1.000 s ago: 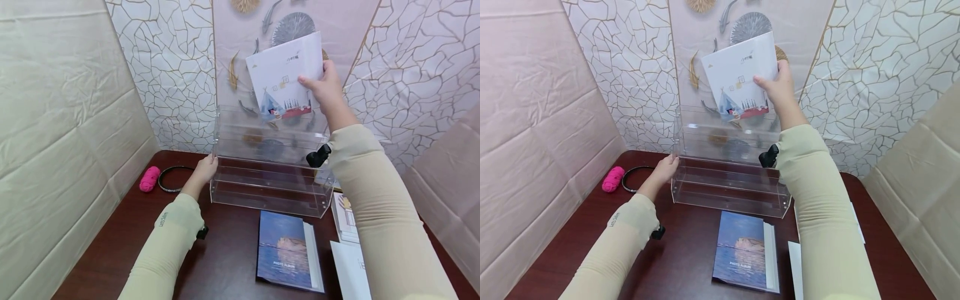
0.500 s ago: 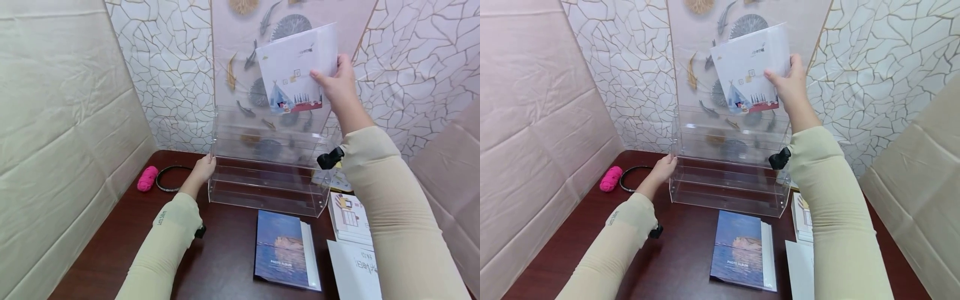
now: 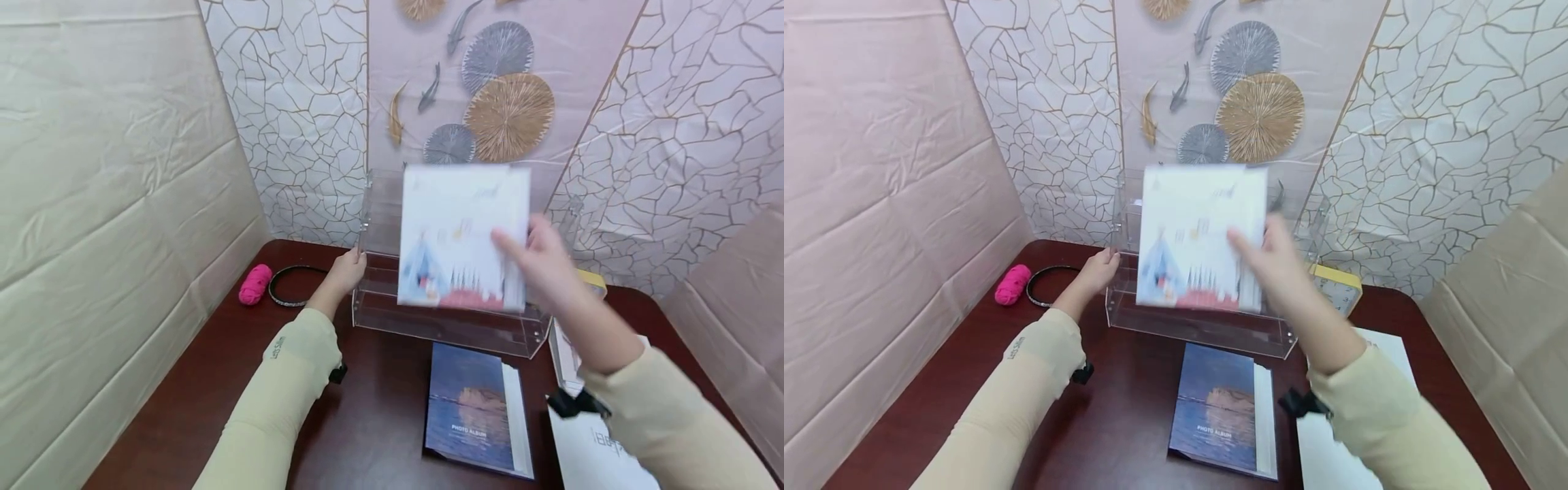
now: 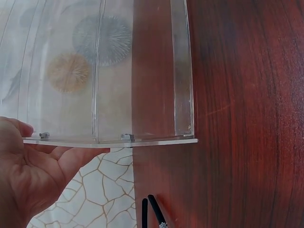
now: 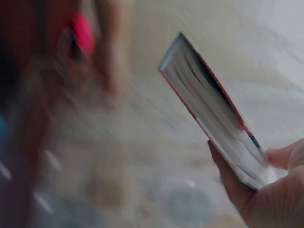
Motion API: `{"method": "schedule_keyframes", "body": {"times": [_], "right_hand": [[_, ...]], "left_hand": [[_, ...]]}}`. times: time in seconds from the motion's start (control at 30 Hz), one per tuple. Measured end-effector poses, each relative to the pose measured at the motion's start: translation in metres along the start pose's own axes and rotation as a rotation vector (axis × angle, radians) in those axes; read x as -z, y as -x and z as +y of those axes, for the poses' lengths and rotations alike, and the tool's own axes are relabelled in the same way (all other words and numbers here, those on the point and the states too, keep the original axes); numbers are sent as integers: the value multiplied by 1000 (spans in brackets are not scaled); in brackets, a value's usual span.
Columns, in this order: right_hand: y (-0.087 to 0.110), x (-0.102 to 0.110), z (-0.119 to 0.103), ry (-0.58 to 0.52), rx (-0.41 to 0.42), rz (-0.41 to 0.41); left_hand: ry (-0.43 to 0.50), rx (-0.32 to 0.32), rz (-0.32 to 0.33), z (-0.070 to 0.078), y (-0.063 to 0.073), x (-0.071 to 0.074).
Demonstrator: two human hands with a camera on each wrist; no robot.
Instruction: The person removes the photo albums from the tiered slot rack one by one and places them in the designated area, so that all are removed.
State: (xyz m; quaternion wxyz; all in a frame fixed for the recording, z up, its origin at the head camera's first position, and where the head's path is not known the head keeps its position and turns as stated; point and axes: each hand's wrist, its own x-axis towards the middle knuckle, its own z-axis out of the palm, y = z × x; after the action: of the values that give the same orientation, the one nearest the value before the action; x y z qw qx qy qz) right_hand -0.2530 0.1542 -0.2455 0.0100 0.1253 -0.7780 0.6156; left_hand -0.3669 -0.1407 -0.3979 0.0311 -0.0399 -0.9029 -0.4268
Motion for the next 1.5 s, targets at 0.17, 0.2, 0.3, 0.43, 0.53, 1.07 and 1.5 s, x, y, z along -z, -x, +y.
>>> {"method": "schedule_keyframes", "body": {"times": [0.17,0.2,0.3,0.43,0.53,1.07,1.5], "right_hand": [[26,-42,62,-2,-262,-136],[28,-50,71,-1,-306,-142],[32,-77,96,30,-386,-156],[36,-108,121,45,-441,-145],[38,-128,136,29,-464,-129],[62,-169,153,51,-390,-42],[67,-175,162,471,-306,-118]], "left_hand": [[-25,6,-9,0,-1,1],[-22,10,-11,0,-1,1],[7,30,-31,1,-1,3],[18,38,-44,2,-2,3],[14,39,-36,3,-4,1],[16,29,-37,5,0,5],[19,-2,-62,4,-3,1]]}}
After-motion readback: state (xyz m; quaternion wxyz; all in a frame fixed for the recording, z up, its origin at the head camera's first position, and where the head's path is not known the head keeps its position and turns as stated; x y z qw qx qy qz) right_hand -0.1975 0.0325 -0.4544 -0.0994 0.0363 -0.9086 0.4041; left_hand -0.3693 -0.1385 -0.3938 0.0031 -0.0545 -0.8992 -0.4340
